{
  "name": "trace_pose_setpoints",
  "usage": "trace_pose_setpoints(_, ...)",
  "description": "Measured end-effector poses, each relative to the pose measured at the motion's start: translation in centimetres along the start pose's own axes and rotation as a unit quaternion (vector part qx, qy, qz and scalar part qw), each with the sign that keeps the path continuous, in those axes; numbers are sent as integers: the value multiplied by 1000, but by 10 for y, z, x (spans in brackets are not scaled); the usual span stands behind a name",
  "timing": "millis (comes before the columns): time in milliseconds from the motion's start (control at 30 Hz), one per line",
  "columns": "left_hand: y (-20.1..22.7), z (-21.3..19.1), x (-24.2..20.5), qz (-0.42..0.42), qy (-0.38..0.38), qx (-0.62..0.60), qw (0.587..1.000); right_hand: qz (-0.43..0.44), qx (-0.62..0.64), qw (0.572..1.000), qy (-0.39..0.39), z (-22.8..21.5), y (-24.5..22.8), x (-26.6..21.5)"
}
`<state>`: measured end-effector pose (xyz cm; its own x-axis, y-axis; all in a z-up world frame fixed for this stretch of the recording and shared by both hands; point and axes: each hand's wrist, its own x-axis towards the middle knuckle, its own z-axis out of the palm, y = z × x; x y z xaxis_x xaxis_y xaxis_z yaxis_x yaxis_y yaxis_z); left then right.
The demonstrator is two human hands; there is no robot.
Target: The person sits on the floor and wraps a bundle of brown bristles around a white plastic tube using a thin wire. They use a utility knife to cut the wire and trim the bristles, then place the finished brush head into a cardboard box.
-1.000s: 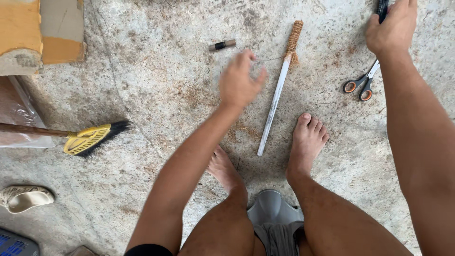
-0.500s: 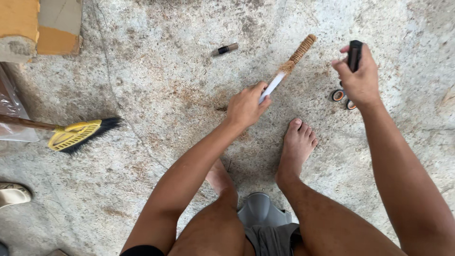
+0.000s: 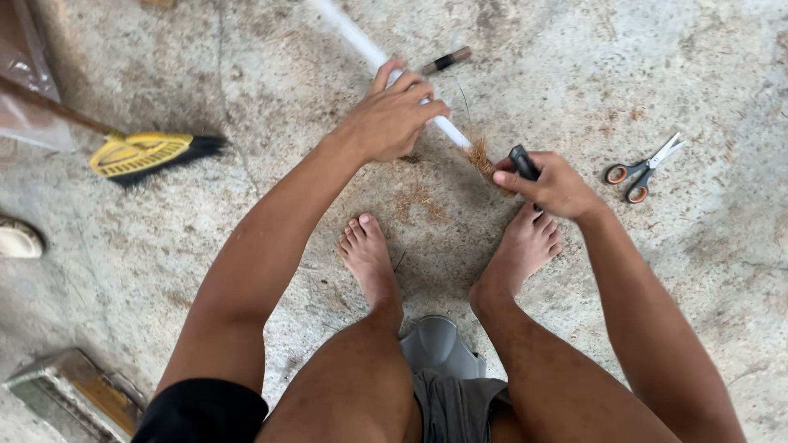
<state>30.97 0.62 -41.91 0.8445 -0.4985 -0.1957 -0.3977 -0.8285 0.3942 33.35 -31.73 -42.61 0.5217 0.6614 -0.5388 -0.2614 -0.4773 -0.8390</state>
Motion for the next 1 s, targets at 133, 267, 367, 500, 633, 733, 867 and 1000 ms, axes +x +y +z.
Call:
trace_pose_setpoints(133, 7, 3, 1, -59, 258, 59, 963, 115, 137, 984, 26, 42, 3, 1)
trace_pose_setpoints(267, 86, 20, -26, -453, 256, -405, 752, 70, 287, 953, 65, 82, 5, 6)
trace_pose_setpoints(367, 126, 47, -39, -391, 188, -509, 743, 53, 333, 941, 44, 103, 13, 13)
trace_pose_setpoints(500, 121, 80, -51, -367, 156, -524, 752, 36, 338, 940, 40, 121, 21, 16)
trace_pose_setpoints(633, 111, 86, -58, -361, 171, -602, 691, 2, 406, 914, 4, 112, 2, 4)
trace_pose_setpoints(733, 101, 84, -58, -370, 173, -589, 697, -21, 392, 919, 26, 93, -16, -9)
trace_pose_setpoints(867, 96, 87, -60, -354, 172, -734, 554, 6, 480, 872, 91, 83, -19, -27)
trace_pose_setpoints(1000, 92, 81, -60, -343, 174, -786, 484, -113, 616, 776, -78, 83, -13, -25)
